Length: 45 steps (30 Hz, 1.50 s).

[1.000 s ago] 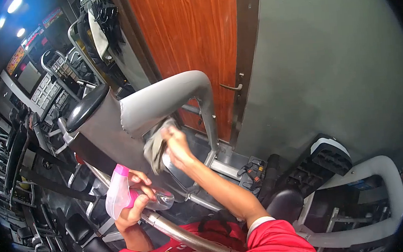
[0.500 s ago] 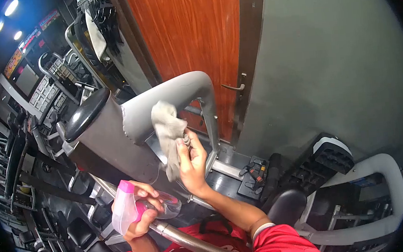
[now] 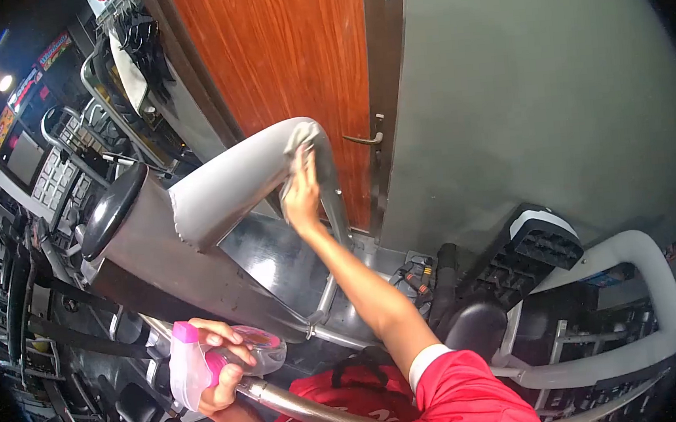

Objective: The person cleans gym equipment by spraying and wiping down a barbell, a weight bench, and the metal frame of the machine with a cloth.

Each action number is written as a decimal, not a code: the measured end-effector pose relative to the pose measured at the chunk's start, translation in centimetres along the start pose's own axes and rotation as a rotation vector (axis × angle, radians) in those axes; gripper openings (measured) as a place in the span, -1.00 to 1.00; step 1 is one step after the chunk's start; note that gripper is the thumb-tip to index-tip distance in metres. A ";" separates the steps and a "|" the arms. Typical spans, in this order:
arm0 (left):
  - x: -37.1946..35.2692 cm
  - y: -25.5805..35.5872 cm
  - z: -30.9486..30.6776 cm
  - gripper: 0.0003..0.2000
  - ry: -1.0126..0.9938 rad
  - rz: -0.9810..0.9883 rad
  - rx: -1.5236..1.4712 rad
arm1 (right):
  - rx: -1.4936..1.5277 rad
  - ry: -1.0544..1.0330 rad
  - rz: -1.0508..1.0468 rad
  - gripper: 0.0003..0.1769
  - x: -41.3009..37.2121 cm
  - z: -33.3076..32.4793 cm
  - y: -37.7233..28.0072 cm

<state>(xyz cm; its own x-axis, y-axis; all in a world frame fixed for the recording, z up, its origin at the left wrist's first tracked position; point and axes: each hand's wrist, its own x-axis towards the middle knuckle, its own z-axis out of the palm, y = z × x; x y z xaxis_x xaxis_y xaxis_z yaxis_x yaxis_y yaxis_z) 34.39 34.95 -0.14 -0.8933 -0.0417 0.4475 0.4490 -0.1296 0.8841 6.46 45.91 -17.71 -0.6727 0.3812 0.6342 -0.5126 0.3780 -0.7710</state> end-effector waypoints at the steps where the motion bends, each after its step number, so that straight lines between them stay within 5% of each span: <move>1: 0.0 0.0 0.0 -0.58 0.002 -0.002 0.001 | -0.037 0.025 0.022 -0.30 0.8 0.2 1.9; 2: 0.1 0.1 0.0 -0.59 -0.010 0.001 0.022 | -0.073 0.051 0.042 -0.30 1.5 0.5 4.2; 4: 0.2 0.1 -0.1 -0.60 -0.022 0.008 0.044 | -0.115 -0.069 0.532 -0.31 2.6 1.0 7.9; 6: 0.3 0.0 -0.2 -0.61 -0.041 0.015 0.052 | 0.526 -0.007 1.012 -0.42 4.0 2.1 13.7; 8: 0.4 0.0 -0.2 -0.62 -0.045 0.014 0.065 | 0.679 -0.079 1.153 -0.69 5.2 2.2 16.3; 13: 0.3 0.0 -0.5 -0.63 -0.071 0.001 0.105 | 0.780 0.033 1.357 -0.77 5.2 2.3 11.2; 16: 0.2 -0.1 -0.6 -0.62 -0.089 -0.008 0.093 | 1.379 -0.043 1.630 -0.73 3.7 1.3 6.3; 22: 0.2 -0.2 -0.9 -0.60 -0.109 0.016 0.061 | 1.260 -0.413 1.187 -0.58 -1.6 -2.5 -3.4; 25: 0.2 -0.3 -1.0 -0.61 -0.113 0.021 0.053 | 1.239 -0.735 1.075 -0.79 -4.6 -4.4 -9.9; 31: 0.5 -0.3 -1.0 -0.62 -0.102 0.038 0.093 | 0.938 -0.654 0.880 -0.61 -3.8 -9.2 -14.6; 34: 0.5 -0.3 -1.0 -0.62 -0.124 0.038 0.147 | 1.166 -0.447 0.750 -0.57 -1.9 -11.6 -17.8; 36: 0.5 -0.2 -1.0 -0.63 -0.143 0.028 0.172 | 0.651 -0.205 0.221 -0.55 -1.8 -9.3 -16.2; 40: 0.2 -0.3 -0.9 -0.64 -0.111 0.024 0.114 | 0.313 -0.307 -0.436 -0.46 0.9 -5.7 -16.4; 44: 0.1 -0.6 -1.0 -0.65 -0.064 0.065 0.022 | 0.200 -0.219 -0.822 -0.47 2.2 -3.3 -11.1; 45: 0.2 -0.6 -1.0 -0.65 -0.070 0.071 0.027 | 0.210 -0.174 -0.759 -0.50 2.6 -3.0 -9.8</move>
<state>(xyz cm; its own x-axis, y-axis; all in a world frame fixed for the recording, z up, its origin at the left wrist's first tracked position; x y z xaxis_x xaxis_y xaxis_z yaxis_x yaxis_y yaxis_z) 33.92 34.06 -0.74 -0.8561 0.0192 0.5165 0.5122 -0.1018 0.8528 11.31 45.74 -8.35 -0.1654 -0.0596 0.9844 -0.9411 0.3080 -0.1395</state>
